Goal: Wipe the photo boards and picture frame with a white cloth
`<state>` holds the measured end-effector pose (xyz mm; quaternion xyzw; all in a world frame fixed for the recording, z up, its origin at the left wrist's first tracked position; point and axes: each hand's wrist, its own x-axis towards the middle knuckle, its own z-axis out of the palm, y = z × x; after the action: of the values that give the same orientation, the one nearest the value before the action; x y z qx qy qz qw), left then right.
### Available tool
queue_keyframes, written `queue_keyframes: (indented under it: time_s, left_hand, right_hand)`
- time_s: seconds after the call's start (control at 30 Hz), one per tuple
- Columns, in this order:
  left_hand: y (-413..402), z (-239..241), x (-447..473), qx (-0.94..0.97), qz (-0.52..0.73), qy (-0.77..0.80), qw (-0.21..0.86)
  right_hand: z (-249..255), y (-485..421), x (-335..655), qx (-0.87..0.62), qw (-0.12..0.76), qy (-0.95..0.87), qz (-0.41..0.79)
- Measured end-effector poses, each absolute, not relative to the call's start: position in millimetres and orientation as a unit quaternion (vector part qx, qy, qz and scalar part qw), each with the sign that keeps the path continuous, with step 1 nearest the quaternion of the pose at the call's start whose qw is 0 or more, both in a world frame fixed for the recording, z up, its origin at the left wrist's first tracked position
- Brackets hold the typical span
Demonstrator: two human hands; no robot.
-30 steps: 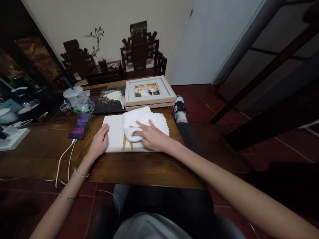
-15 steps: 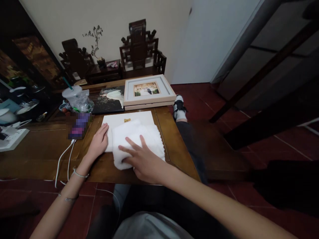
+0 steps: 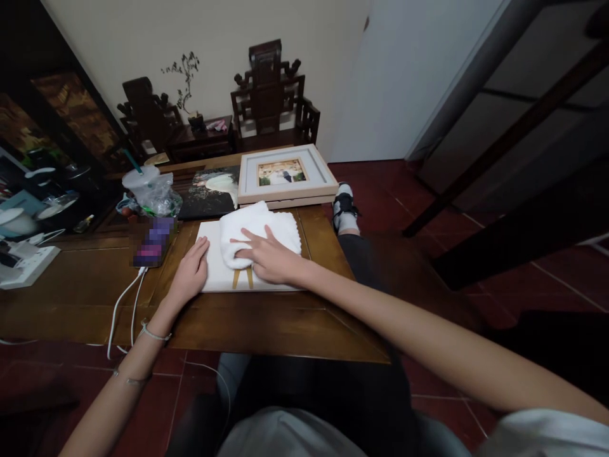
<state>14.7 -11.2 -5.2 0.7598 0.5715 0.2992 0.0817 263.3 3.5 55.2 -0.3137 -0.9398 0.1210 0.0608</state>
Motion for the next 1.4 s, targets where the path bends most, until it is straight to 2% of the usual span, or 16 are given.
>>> queue_keyframes:
  time_s: [0.2,0.37,0.63,0.87,1.03,1.2,1.4]
  left_hand:
    - [-11.3,-6.3,14.0,0.76,0.304,0.568,0.081]
    - [-12.0,-4.6,15.5,0.759,0.301,0.572,0.081]
    - [-11.2,-5.9,15.4,0.763,0.297,0.569,0.081]
    - [-11.6,-4.0,17.0,0.763,0.28,0.579,0.069]
    - [-11.1,-4.5,16.1,0.766,0.273,0.578,0.065]
    - [-8.9,-9.1,12.9,0.766,0.289,0.569,0.077]
    - [-8.7,-9.1,12.9,0.768,0.282,0.57,0.072]
  right_hand:
    - [52.2,5.8,246.1,-0.344,0.064,-0.933,0.083]
    - [48.6,-31.7,237.6,-0.38,0.049,-0.919,0.088]
    - [54.7,-89.0,266.7,-0.276,0.043,-0.946,0.166]
    - [52.3,-47.7,273.6,-0.312,0.097,-0.921,0.213]
    - [43.3,-13.6,254.2,-0.376,0.125,-0.903,0.165]
    - [39.5,-8.4,246.0,-0.373,0.091,-0.918,0.101]
    - [40.8,-11.0,244.4,-0.378,0.079,-0.918,0.087]
